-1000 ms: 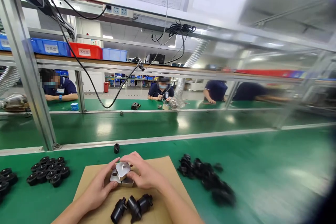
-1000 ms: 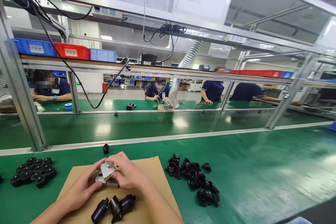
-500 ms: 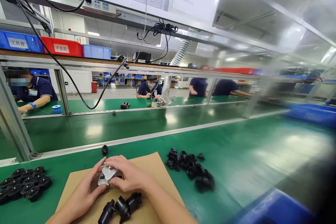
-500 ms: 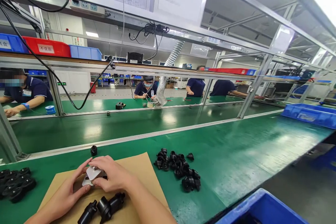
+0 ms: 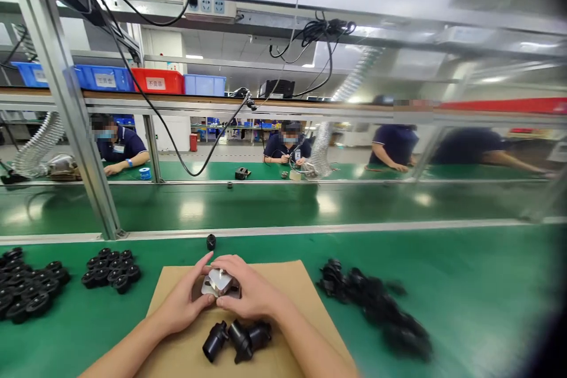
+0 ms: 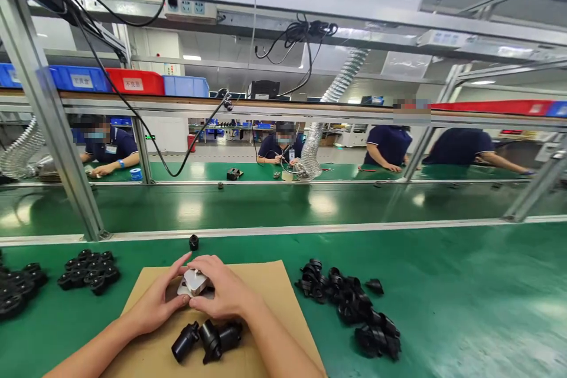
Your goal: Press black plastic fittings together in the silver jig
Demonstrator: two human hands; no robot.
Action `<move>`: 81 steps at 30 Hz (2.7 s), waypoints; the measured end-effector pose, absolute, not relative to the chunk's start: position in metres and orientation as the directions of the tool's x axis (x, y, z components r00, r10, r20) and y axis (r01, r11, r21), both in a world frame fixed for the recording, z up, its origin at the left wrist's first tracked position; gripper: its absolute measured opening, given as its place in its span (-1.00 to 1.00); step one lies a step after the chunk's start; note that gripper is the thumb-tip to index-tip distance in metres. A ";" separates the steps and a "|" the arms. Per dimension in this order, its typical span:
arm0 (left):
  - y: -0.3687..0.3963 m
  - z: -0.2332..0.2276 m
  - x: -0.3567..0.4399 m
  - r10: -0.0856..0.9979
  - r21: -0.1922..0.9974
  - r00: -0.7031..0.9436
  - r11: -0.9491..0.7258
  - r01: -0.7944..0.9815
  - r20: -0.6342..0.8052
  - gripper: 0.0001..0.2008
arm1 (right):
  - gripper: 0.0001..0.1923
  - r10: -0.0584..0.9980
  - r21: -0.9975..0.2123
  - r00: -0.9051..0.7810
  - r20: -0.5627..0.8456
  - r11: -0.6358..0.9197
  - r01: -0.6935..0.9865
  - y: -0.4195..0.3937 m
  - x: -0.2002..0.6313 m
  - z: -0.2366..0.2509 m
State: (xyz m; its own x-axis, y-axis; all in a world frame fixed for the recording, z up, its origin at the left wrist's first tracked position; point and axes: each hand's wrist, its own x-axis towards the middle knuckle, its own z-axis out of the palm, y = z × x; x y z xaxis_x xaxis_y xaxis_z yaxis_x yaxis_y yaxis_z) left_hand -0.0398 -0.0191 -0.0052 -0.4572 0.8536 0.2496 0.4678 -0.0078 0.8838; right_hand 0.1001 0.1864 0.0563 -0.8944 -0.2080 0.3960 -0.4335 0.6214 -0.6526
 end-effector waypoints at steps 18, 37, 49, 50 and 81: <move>-0.017 -0.013 -0.042 0.843 0.884 -0.448 -0.065 0.464 0.297 -0.12 | -0.24 -0.152 -0.610 -0.935 0.320 0.721 -0.327 0.195 0.102 0.059; -0.018 -0.001 -0.038 0.856 0.913 -0.449 -0.061 0.404 0.256 -0.12 | -0.43 -0.089 -0.517 -0.938 0.335 0.815 -0.262 0.180 0.100 0.063; -0.017 0.005 -0.035 0.857 0.919 -0.454 -0.053 0.391 0.242 -0.08 | -0.39 -0.061 -0.710 -0.941 0.334 0.640 -0.294 0.186 0.088 0.056; -0.018 0.004 -0.035 0.856 0.917 -0.459 -0.044 0.397 0.240 -0.08 | -0.38 -0.025 -0.671 -0.943 0.331 0.697 -0.254 0.184 0.087 0.057; 0.000 -0.018 -0.038 0.831 0.945 -0.462 -0.215 0.246 0.309 0.13 | -0.24 -0.032 -0.467 -0.956 0.292 0.868 -0.171 0.208 0.095 0.039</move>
